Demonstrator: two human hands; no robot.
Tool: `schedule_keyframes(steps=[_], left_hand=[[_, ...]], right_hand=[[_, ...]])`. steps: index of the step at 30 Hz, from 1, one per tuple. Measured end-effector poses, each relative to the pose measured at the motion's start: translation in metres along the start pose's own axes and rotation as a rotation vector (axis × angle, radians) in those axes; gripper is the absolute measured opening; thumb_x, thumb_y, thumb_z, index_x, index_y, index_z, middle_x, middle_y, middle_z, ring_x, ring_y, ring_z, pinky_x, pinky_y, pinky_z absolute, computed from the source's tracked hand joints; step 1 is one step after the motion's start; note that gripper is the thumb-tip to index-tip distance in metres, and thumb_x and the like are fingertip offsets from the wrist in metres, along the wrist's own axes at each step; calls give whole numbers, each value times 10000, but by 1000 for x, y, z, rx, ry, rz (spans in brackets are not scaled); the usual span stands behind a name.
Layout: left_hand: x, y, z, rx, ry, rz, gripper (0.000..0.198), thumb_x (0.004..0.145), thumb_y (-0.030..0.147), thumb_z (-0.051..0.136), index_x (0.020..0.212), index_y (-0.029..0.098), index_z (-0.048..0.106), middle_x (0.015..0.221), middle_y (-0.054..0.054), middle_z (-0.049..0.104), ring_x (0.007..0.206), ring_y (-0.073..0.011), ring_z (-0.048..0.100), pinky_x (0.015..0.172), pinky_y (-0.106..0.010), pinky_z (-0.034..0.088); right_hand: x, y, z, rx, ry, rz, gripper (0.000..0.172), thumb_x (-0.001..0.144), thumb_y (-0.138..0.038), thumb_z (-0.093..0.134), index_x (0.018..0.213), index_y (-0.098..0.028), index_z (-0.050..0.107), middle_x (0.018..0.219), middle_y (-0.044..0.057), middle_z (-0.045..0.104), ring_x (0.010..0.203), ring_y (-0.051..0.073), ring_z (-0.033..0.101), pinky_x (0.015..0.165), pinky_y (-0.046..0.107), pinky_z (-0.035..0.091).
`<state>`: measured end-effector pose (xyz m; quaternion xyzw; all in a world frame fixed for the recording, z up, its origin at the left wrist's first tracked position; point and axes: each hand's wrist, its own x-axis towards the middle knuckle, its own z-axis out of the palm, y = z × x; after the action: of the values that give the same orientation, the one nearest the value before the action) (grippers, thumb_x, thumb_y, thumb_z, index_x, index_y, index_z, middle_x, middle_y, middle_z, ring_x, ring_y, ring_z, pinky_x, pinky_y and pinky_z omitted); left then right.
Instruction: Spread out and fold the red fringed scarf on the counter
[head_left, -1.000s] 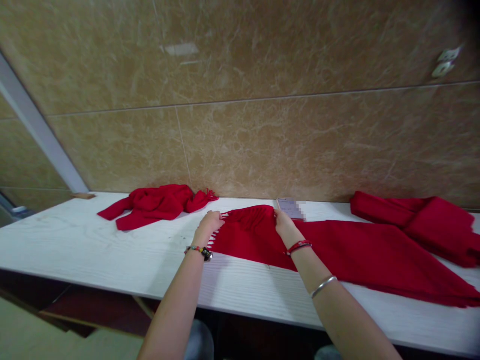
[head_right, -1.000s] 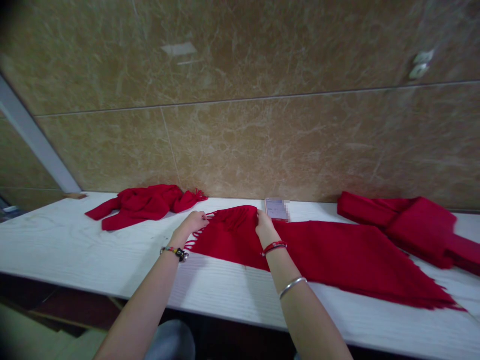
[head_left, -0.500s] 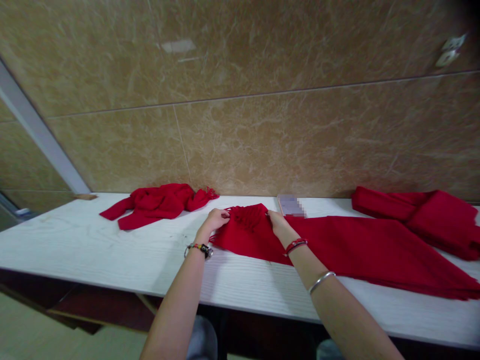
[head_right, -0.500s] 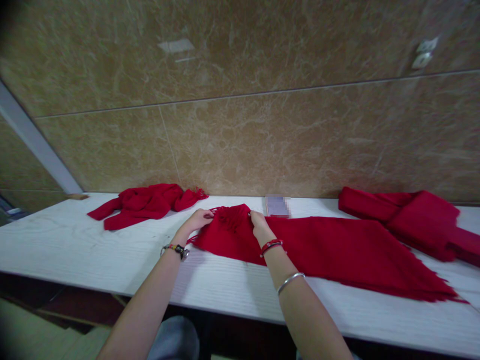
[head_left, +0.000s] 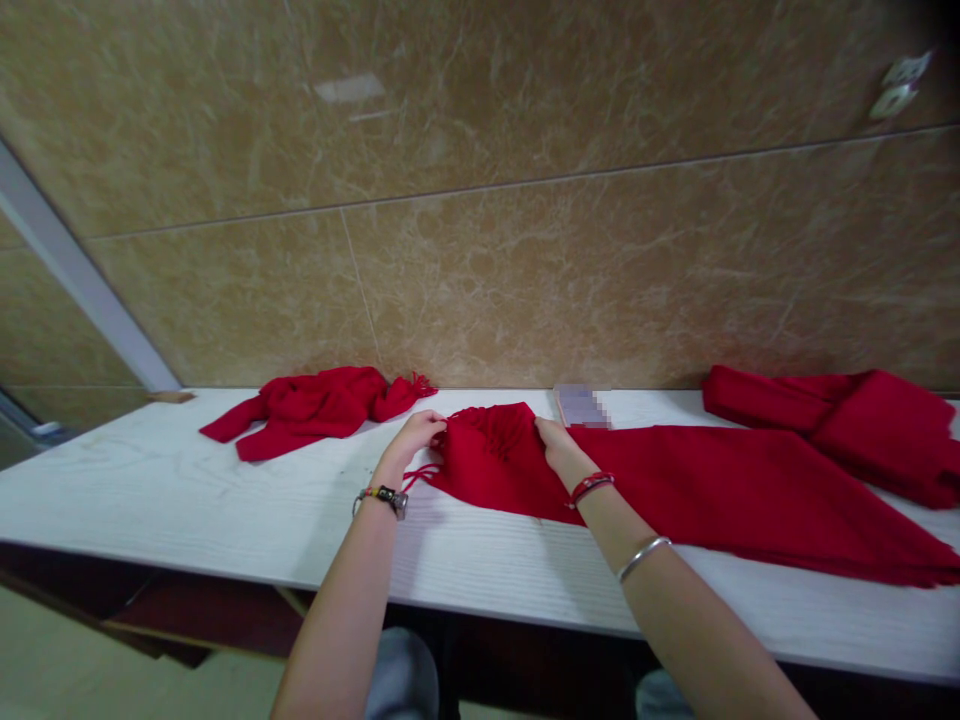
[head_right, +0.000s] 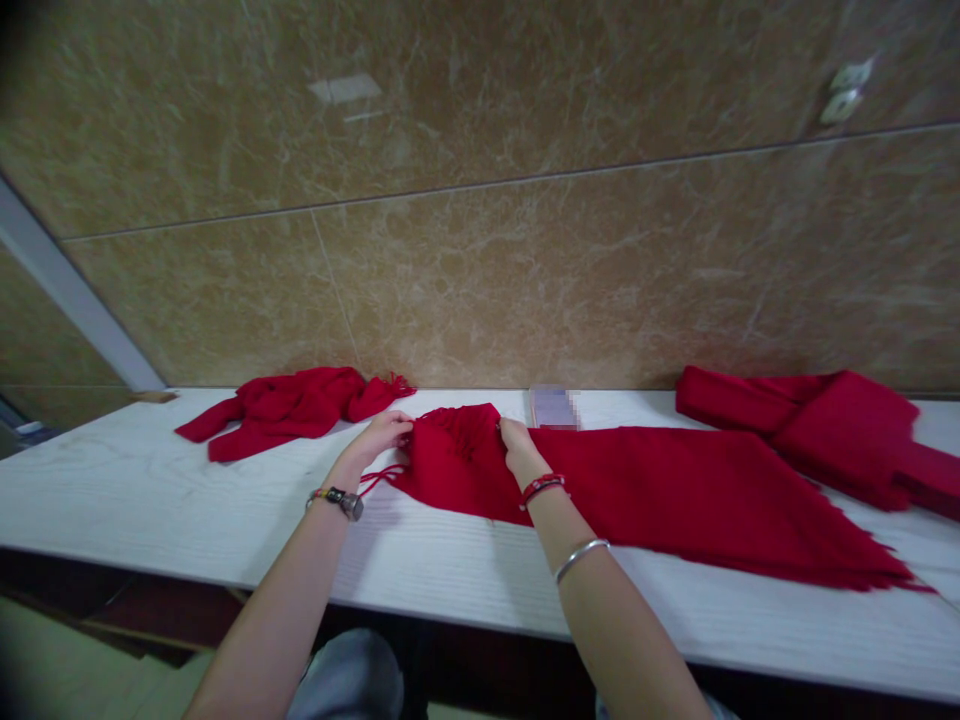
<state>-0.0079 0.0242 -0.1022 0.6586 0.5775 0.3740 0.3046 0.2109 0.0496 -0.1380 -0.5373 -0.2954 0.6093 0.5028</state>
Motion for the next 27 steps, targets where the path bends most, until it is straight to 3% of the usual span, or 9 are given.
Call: schedule_keyframes(steps=[7,13,15,20,24,27], left_hand=[[4,-4,-4,5,134,-25,150,711,262,469,743,134,542,666,-22,587,610,-120,555,546,-218,421],[4,-14,-20,225,298,-62,91,658,149,469,698,142,550,741,-58,617,753,-165,553,645,-253,399],[2,-12,-20,276,233,-49,84,620,133,499,668,148,566,708,-40,623,733,-158,552,639,-238,393],[1,-3,-3,331,-55,-23,101,601,224,550,554,143,589,528,25,576,564,-131,518,540,-214,382],[1,5,12,395,-107,-22,191,656,274,503,564,134,596,503,34,543,531,-125,494,505,-215,365],[0,11,13,471,-123,-35,190,678,270,502,647,127,622,559,23,572,556,-126,512,510,-209,375]], right_hand=[[0,0,1,13,-2,-60,266,727,-68,373,528,-211,475,451,-9,541,485,140,540,564,251,465],[1,-1,0,-25,7,-111,273,714,-55,391,510,-227,449,431,-12,507,476,143,517,530,242,450],[1,-1,0,-36,5,-118,273,713,-56,393,506,-226,445,428,-12,504,468,141,512,528,246,451],[-2,-1,1,-73,-16,-134,272,721,-62,386,511,-224,448,424,-13,501,472,140,523,530,239,453],[-2,-1,0,-91,-21,-149,278,730,-67,376,512,-227,440,406,-16,485,468,142,516,518,237,449],[-1,0,0,-98,-19,-165,261,715,-72,395,512,-228,445,406,-13,490,476,146,516,515,239,444]])
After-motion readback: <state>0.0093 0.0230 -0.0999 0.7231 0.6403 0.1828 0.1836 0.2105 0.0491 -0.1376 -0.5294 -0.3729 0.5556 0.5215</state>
